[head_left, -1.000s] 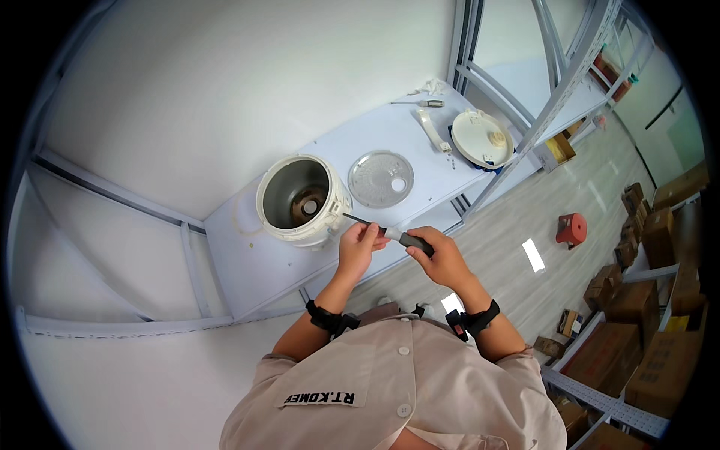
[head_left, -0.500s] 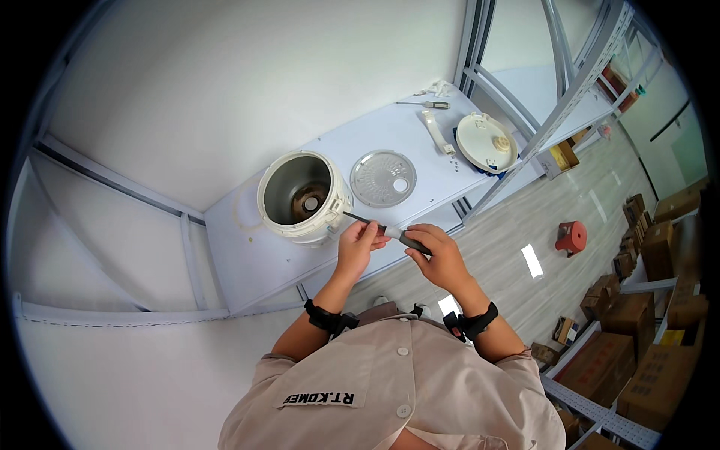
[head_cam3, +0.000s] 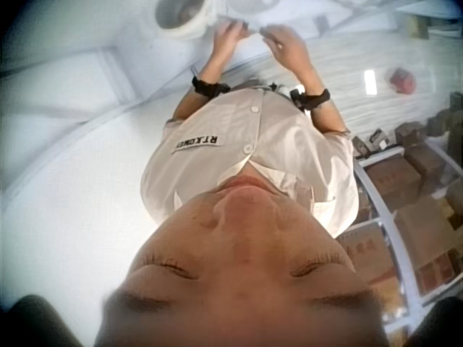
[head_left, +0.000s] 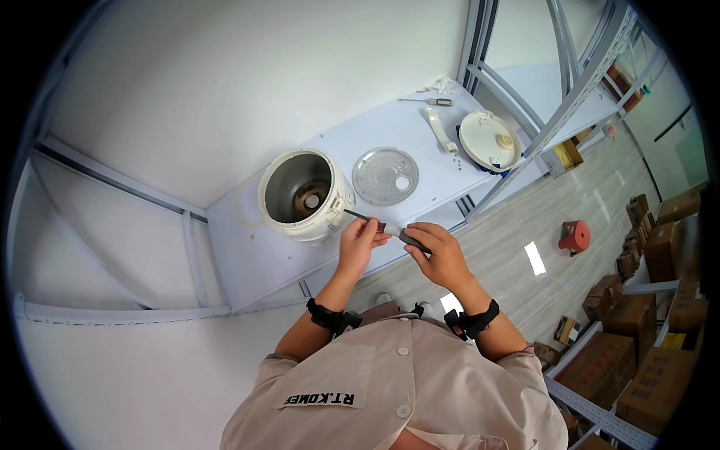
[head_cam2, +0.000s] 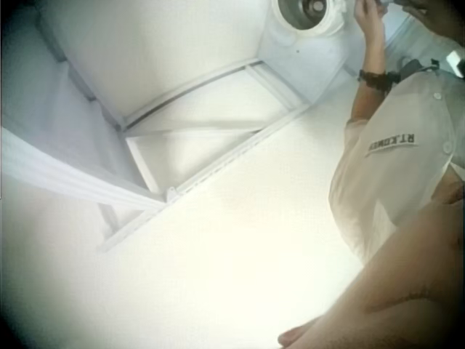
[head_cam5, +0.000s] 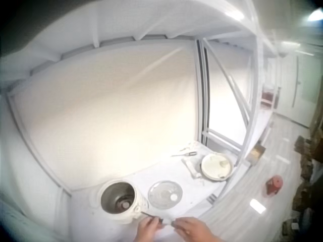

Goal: The person uses a screwdriver to tighten screws on a white circular plastic cover, then places it onto a white cylindrical appliance. The person continues to tighten screws on the appliance body and reattaches the cover, securing it with additional screws.

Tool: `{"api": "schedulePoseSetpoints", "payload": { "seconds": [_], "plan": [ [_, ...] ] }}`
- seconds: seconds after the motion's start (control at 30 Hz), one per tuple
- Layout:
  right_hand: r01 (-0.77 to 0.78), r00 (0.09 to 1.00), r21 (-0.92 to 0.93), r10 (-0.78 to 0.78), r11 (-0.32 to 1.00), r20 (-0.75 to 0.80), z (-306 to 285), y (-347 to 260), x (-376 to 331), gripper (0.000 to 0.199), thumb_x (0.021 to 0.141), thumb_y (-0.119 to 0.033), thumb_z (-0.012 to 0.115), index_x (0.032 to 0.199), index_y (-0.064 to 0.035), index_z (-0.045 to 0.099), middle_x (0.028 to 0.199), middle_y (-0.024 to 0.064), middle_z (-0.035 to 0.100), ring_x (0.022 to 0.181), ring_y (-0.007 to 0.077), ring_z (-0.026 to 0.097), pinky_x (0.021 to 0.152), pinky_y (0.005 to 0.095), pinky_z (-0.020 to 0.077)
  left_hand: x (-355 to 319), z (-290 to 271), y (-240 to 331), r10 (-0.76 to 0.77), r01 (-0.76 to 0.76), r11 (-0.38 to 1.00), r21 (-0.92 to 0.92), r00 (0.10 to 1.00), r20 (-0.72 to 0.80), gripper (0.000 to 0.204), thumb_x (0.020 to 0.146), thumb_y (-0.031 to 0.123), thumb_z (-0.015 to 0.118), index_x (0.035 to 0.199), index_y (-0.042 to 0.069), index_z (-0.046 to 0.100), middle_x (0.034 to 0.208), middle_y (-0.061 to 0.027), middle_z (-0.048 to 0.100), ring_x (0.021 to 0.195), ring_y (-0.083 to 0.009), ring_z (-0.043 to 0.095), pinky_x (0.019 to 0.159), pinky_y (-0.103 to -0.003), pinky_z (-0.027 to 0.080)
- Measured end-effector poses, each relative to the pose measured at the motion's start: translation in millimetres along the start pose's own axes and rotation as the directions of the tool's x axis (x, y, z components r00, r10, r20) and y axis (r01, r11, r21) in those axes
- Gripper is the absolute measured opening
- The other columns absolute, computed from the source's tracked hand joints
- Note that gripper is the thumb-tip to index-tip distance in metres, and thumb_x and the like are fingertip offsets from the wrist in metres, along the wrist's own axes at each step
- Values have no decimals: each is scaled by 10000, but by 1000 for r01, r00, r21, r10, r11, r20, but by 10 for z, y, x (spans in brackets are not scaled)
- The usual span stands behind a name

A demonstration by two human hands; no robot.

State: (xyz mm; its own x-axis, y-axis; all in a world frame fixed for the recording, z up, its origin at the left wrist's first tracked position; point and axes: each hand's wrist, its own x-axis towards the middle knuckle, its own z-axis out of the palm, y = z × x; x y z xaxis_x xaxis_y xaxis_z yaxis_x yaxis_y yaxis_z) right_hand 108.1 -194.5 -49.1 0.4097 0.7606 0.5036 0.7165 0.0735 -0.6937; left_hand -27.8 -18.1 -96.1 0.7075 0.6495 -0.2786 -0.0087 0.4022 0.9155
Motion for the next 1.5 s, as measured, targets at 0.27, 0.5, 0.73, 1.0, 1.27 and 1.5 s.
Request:
{"api": "schedulePoseSetpoints", "payload": {
  "seconds": [0.27,0.5,0.73,1.0,1.27,1.5],
  "plan": [
    [152,986,-213,-133,965,100,-23,-33,55,373,865,-79,825,1230,-110,757,1232,105,731,1005,331,730,819,423,612,-5,-27,71,-21,22,999,-32,999,38,263,1135,260,593,1180,8,653,1053,-107,744,969,-229,772,863,-351,614],
    [128,988,-197,-107,972,115,114,-77,67,376,891,-93,815,1260,-123,749,1228,110,730,964,337,734,804,415,620,54,-158,72,-73,74,997,-5,992,99,260,1134,261,599,1180,10,649,1056,-91,714,977,-234,773,867,-357,615],
    [-212,955,99,184,972,234,42,-92,202,336,941,-72,804,1270,-33,747,1168,161,769,942,303,753,827,371,596,87,-197,124,-61,69,996,-53,989,138,294,1123,258,608,1135,-33,649,1103,-140,731,982,-251,791,849,-334,631],
    [-299,932,151,254,942,258,85,-139,229,345,962,-93,806,1293,-25,739,1083,152,792,873,217,738,788,332,574,97,-241,56,-34,39,998,-49,994,108,247,1117,254,626,1120,10,659,1061,-95,713,926,-218,762,842,-353,618],
    [-364,903,180,299,914,309,81,-110,256,344,967,-119,798,1291,-22,739,1106,191,791,873,266,777,767,349,593,49,-187,103,-51,52,997,-53,999,14,235,1110,240,630,1095,9,666,1020,-81,709,911,-216,771,801,-341,633],
    [-299,929,225,230,927,289,93,-3,247,328,975,-120,782,1286,-27,738,1089,193,794,864,295,781,760,355,591,20,-117,115,-71,67,996,-65,996,-62,229,1089,232,652,1060,6,680,1006,-89,730,881,-212,778,772,-336,644]
  ]
}}
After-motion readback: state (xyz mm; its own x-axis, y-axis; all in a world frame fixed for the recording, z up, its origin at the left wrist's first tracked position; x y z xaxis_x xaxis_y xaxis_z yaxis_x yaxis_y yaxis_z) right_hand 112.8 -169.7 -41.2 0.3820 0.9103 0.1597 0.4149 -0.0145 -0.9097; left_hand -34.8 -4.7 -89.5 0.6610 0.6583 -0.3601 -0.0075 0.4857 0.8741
